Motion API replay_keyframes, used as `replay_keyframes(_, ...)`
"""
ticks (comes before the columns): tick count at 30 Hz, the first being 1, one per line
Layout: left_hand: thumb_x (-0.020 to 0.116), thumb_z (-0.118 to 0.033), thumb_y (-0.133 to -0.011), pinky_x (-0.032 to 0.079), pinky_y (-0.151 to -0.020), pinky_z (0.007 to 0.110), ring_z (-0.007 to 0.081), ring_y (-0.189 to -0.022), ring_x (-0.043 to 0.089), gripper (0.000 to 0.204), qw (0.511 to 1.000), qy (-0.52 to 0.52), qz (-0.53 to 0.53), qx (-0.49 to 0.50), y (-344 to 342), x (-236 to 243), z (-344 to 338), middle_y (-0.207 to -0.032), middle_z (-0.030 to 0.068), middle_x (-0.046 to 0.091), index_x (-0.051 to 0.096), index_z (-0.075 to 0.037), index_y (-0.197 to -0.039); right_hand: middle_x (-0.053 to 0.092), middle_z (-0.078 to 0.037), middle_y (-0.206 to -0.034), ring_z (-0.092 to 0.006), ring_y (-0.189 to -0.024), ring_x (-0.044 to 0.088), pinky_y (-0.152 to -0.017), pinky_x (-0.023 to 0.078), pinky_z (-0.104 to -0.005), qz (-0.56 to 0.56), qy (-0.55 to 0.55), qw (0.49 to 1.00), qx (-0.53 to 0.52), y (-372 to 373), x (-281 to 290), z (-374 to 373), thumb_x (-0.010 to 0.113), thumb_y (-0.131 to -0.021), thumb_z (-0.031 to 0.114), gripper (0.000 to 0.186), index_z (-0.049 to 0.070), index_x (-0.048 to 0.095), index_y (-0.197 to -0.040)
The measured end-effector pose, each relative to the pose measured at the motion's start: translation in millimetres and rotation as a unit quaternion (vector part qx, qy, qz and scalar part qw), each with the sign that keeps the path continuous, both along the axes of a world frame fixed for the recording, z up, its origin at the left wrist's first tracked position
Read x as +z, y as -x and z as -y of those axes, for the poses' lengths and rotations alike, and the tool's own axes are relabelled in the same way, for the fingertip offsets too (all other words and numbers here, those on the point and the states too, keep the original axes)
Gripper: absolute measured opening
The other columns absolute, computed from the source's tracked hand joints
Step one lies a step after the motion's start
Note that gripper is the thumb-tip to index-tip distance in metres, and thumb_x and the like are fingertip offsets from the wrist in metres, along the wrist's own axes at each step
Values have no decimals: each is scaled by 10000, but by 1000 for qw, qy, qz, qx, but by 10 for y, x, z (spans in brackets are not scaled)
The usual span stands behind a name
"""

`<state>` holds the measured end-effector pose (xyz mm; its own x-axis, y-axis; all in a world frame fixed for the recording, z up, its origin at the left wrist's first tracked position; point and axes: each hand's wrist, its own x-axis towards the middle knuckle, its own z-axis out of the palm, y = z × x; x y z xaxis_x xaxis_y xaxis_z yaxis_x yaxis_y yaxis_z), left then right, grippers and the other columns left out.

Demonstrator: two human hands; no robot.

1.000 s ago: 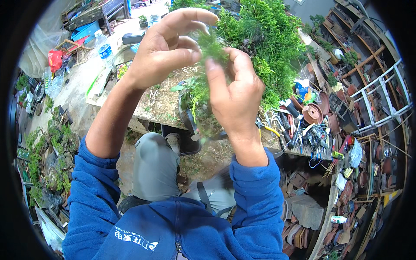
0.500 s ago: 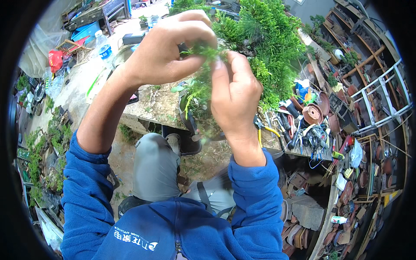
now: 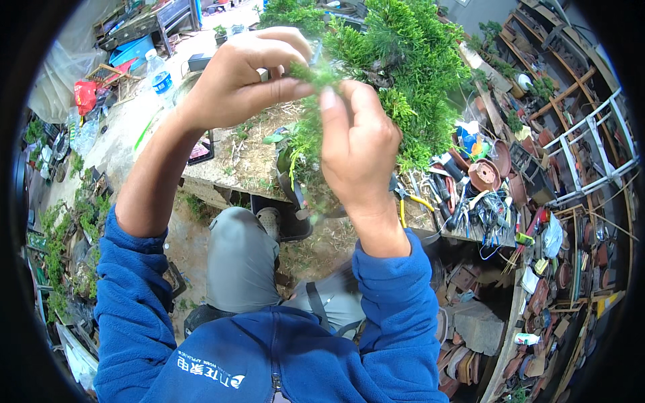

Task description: The person trims a small potted bonsai tree by hand, plucking and shaping individual sprigs of foliage. The person works methodically across the canopy, removing small pieces of foliage and occasionally rotating the pot to access different areas.

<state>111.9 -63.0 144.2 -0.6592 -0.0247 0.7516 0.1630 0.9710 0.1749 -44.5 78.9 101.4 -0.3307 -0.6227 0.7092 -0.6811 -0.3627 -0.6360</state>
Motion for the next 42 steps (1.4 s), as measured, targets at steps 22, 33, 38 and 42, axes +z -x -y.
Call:
replay_keyframes(22, 792, -42, -853, 559, -739, 378, 291, -840, 687, 103, 987, 92, 122, 45, -71, 511, -100, -954, 113, 684, 708, -20, -910, 729, -192, -855, -322, -724, 730, -663, 558, -404, -6, 15, 1000, -13, 22, -45, 39, 657, -1001, 164, 188, 6, 689, -1097)
replay_keyframes(33, 797, -107, -795, 508, -795, 400, 306, -922, 645, 263, 999, 1, 34, 14, 37, 358, -234, -1035, 123, 661, 678, -21, -1013, 735, -175, -872, -315, -740, 737, -675, 561, -402, -5, 25, 1000, -8, 16, -45, 25, 645, -1010, 147, 175, 23, 686, -1126)
replay_keyframes(38, 766, -85, -798, 543, -825, 411, 355, -949, 672, 201, 995, 78, 32, 55, 113, 280, -201, -993, 136, 648, 693, -29, -977, 747, -183, -913, -326, -782, 748, -704, 570, -400, -7, 25, 1000, -7, 19, -52, 19, 633, -1016, 144, 184, 25, 691, -1145)
replay_keyframes(42, 782, -80, -813, 540, -812, 416, 339, -948, 673, 183, 994, 85, 16, 70, 91, 179, -207, -1000, 134, 643, 695, -29, -966, 747, -183, -922, -315, -791, 749, -707, 570, -396, 1, 11, 1000, -3, 18, -60, 10, 631, -1019, 147, 190, 22, 692, -1149)
